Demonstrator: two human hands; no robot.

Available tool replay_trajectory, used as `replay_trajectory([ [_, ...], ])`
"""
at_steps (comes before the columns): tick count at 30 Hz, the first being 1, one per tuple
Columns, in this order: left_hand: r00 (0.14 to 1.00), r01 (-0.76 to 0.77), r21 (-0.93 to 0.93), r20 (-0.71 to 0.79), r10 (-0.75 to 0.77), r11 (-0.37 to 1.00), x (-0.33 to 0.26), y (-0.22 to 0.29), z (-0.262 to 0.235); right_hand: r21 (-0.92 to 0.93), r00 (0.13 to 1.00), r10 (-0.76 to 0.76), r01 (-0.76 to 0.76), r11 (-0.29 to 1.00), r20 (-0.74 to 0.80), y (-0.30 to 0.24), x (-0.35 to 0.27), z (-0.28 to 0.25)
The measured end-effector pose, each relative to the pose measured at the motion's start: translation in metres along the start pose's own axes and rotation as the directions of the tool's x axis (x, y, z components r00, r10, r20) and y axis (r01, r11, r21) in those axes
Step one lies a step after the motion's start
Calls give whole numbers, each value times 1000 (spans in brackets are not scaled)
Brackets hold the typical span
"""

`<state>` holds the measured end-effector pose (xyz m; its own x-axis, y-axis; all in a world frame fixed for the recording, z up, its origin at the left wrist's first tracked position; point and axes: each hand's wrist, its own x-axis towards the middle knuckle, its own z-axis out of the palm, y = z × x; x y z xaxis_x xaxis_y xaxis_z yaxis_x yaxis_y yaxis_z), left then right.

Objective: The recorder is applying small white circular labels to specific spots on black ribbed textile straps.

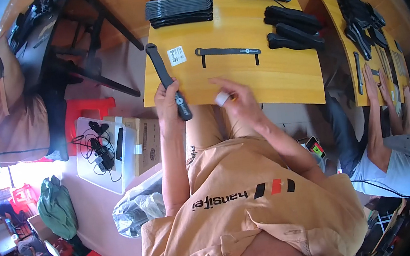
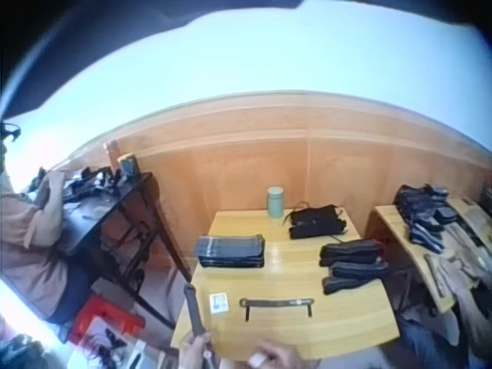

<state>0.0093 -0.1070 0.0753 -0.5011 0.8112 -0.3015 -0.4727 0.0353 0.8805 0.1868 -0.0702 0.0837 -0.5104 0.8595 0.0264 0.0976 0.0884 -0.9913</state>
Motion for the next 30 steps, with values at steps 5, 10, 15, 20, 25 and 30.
replay_trajectory([
  [5, 992, -89, 73, -78, 95, 993, -20, 2, 35, 184, 991, -90, 70, 980, 100, -25, -10, 28],
  [10, 989, -14, -37, 148, 19, 999, -39, 10, 48, 468, 986, 161, -163, 868, 45, -32, -12, 2],
  [15, 951, 28, -177, 308, 28, 984, -51, 9, 42, 513, 986, 149, -166, 842, 73, -40, -18, -5],
  [20, 943, 51, -253, 332, 38, 966, -52, 22, 40, 274, 999, -18, 26, 961, -33, -51, -32, -25],
  [25, 936, 29, -285, 345, 75, 958, -59, 27, 42, -184, 985, -171, 174, 967, 32, -64, -41, -29],
  [30, 928, 17, -313, 360, 102, 950, -61, 25, 44, -329, 947, -320, 312, 891, 33, -62, -43, -27],
])
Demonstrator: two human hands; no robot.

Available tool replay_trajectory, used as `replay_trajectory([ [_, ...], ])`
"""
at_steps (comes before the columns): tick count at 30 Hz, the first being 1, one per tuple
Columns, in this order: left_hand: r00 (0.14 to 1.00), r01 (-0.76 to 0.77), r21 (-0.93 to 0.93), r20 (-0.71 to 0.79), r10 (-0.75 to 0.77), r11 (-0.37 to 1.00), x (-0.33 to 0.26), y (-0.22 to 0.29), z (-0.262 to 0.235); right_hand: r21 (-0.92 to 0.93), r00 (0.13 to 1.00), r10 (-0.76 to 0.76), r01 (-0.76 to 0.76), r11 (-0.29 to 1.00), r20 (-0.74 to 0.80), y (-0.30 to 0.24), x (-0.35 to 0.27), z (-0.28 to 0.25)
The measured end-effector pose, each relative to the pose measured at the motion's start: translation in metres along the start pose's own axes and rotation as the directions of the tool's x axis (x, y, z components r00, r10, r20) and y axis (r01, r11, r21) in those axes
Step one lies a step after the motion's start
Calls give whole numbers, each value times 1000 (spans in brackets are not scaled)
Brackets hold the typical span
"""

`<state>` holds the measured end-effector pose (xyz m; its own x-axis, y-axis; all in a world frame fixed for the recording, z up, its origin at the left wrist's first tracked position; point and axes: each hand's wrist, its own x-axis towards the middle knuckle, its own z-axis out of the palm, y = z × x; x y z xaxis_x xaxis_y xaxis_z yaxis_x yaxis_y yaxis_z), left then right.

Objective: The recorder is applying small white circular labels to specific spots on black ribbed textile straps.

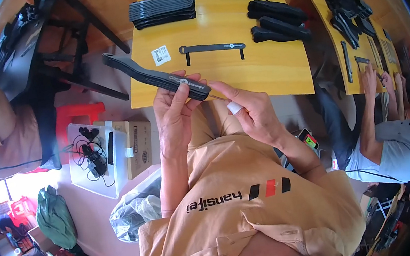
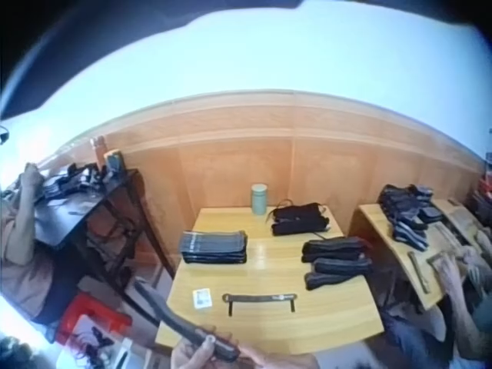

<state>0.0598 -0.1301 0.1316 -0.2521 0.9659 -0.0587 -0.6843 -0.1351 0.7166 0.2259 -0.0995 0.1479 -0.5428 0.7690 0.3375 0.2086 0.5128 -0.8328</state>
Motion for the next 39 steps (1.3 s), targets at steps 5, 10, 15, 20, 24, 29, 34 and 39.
replay_trajectory([
  [5, 999, -34, 27, -8, 34, 999, -1, -1, 1, -64, 999, -52, 52, 997, 7, 1, 1, 0],
  [10, 998, -52, 86, -36, 56, 995, -2, -3, 1, -153, 999, -8, 14, 988, 39, 3, 0, -1],
  [15, 996, -72, 114, -52, 78, 991, -1, -5, 3, -32, 1000, -19, 19, 999, -16, 11, 1, 4],
  [20, 992, -90, 145, -74, 101, 985, -2, -6, 6, -274, 996, -84, 74, 959, -23, 6, 2, 1],
  [24, 976, -129, 291, -133, 173, 948, -3, -10, 11, -455, 988, -142, 97, 885, -65, 7, 0, 5],
  [29, 957, -154, 396, -169, 237, 905, -4, -15, 15, -644, 996, -68, 16, 764, -56, -1, 0, 7],
  [34, 950, -181, 466, -145, 276, 866, -4, -19, 14, -580, 996, -86, 51, 813, -33, 6, 3, 4],
  [39, 937, -200, 493, -157, 313, 847, -4, -26, 17, -663, 999, -44, 22, 748, -17, 4, 3, 8],
])
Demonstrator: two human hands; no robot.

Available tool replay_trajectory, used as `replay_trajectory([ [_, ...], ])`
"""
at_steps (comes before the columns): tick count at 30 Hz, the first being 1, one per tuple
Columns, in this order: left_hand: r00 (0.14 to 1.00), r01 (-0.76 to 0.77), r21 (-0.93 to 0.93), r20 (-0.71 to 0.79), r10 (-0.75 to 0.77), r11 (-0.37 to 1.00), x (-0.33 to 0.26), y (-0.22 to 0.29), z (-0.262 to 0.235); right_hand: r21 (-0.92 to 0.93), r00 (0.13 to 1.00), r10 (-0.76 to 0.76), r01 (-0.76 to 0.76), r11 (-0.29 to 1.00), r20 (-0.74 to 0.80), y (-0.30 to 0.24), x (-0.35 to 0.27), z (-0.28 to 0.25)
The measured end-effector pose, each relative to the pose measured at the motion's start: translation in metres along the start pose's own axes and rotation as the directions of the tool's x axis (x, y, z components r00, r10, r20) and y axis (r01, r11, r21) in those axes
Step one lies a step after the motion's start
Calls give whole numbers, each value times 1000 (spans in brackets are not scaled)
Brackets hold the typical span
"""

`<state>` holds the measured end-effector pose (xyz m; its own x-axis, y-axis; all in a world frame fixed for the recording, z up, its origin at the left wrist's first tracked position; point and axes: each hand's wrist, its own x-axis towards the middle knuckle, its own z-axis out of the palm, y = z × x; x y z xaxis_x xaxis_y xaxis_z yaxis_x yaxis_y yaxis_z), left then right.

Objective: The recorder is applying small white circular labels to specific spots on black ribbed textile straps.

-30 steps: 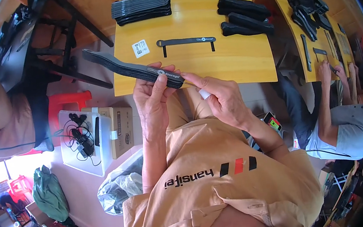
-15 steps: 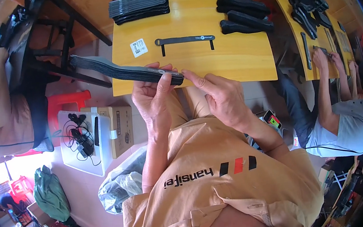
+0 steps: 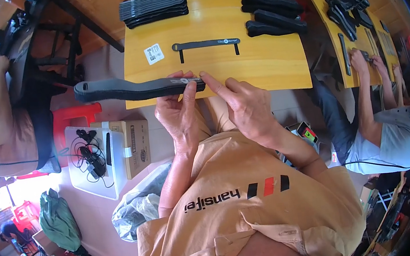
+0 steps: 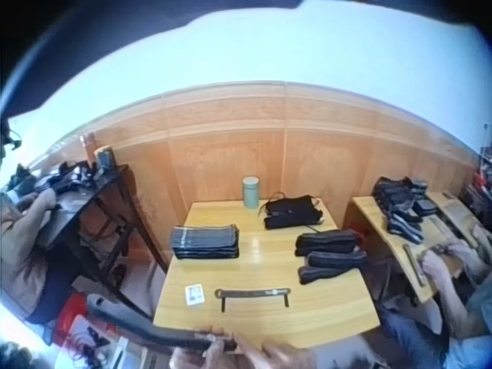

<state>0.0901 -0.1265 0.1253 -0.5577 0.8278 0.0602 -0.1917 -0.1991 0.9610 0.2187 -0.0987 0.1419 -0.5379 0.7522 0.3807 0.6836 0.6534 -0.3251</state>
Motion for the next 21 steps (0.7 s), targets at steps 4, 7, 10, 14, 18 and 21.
replay_trajectory([
  [4, 996, -90, 37, 4, 90, 995, -1, -4, 0, -29, 1000, -15, 15, 999, 0, 0, -2, 3],
  [7, 996, -90, -29, -23, 90, 995, -3, -4, 3, 148, 999, 45, -45, 988, 4, 2, 0, 3],
  [10, 996, -90, 3, -10, 90, 996, -2, -5, 4, 447, 995, 95, -87, 890, 3, 13, 0, 14],
  [14, 996, -88, 6, 19, 88, 996, 0, -4, 4, 533, 987, 126, -160, 831, 100, 16, 3, 15],
  [18, 999, -51, 57, -14, 52, 997, 2, -3, 1, 251, 997, 79, -74, 965, -7, 6, 4, 8],
  [21, 1000, -18, 51, -15, 19, 999, 3, -2, 1, 87, 999, 46, -46, 995, 0, 3, 5, 9],
])
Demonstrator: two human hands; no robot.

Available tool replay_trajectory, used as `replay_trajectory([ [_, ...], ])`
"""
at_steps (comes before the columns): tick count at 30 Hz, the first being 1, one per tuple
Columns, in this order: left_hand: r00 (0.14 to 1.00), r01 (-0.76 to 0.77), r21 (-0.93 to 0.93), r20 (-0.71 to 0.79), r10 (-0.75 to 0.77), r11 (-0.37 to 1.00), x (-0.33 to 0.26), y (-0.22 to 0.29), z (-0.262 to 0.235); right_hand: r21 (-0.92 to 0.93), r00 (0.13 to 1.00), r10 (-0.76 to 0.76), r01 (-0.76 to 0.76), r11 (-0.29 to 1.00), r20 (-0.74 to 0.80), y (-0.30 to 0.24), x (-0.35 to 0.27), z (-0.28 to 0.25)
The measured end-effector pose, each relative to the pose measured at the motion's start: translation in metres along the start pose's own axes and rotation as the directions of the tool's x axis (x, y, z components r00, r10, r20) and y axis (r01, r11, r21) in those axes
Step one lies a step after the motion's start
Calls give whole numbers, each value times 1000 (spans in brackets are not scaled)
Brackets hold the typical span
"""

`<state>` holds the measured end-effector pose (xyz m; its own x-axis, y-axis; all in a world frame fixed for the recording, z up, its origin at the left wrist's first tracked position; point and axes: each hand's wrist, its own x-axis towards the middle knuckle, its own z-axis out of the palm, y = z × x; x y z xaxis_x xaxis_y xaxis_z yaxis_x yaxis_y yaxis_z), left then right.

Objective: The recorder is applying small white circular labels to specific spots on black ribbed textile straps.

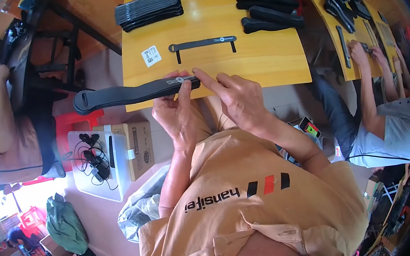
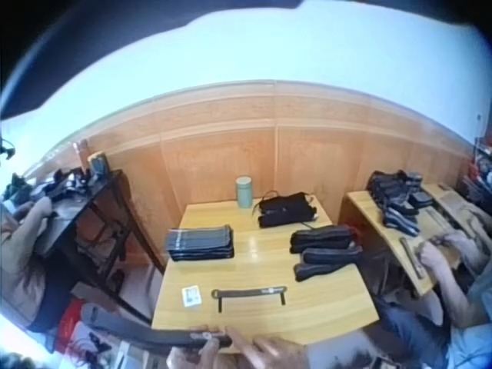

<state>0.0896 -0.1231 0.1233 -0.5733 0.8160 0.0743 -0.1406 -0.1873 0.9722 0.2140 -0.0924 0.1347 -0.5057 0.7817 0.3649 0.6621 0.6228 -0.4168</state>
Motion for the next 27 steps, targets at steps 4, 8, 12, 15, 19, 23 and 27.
replay_trajectory([
  [4, 1000, -3, -27, 24, 3, 1000, 3, -2, 0, 154, 1000, -24, 27, 988, -19, 14, 3, 9],
  [8, 1000, 26, -98, 19, -25, 995, 7, 2, 4, 106, 998, -28, 34, 994, -59, 10, 2, 1],
  [12, 988, 97, -48, 123, -91, 994, 9, -4, -5, -4, 996, -68, 67, 998, -62, 2, 0, -1],
  [15, 984, 117, -11, 133, -114, 993, 7, -1, -7, -40, 995, -82, 80, 996, -60, -1, -3, 0],
  [19, 971, 177, -10, 164, -173, 984, 9, 2, -7, 35, 998, -21, 23, 999, -53, -2, -2, 4],
  [23, 980, 133, 20, 143, -135, 991, 11, -3, -8, 115, 996, 67, -73, 991, 53, -4, 2, 5],
  [27, 967, 184, 11, 177, -182, 983, 14, 1, -11, 484, 998, 62, -53, 874, -1, 12, 1, 21],
])
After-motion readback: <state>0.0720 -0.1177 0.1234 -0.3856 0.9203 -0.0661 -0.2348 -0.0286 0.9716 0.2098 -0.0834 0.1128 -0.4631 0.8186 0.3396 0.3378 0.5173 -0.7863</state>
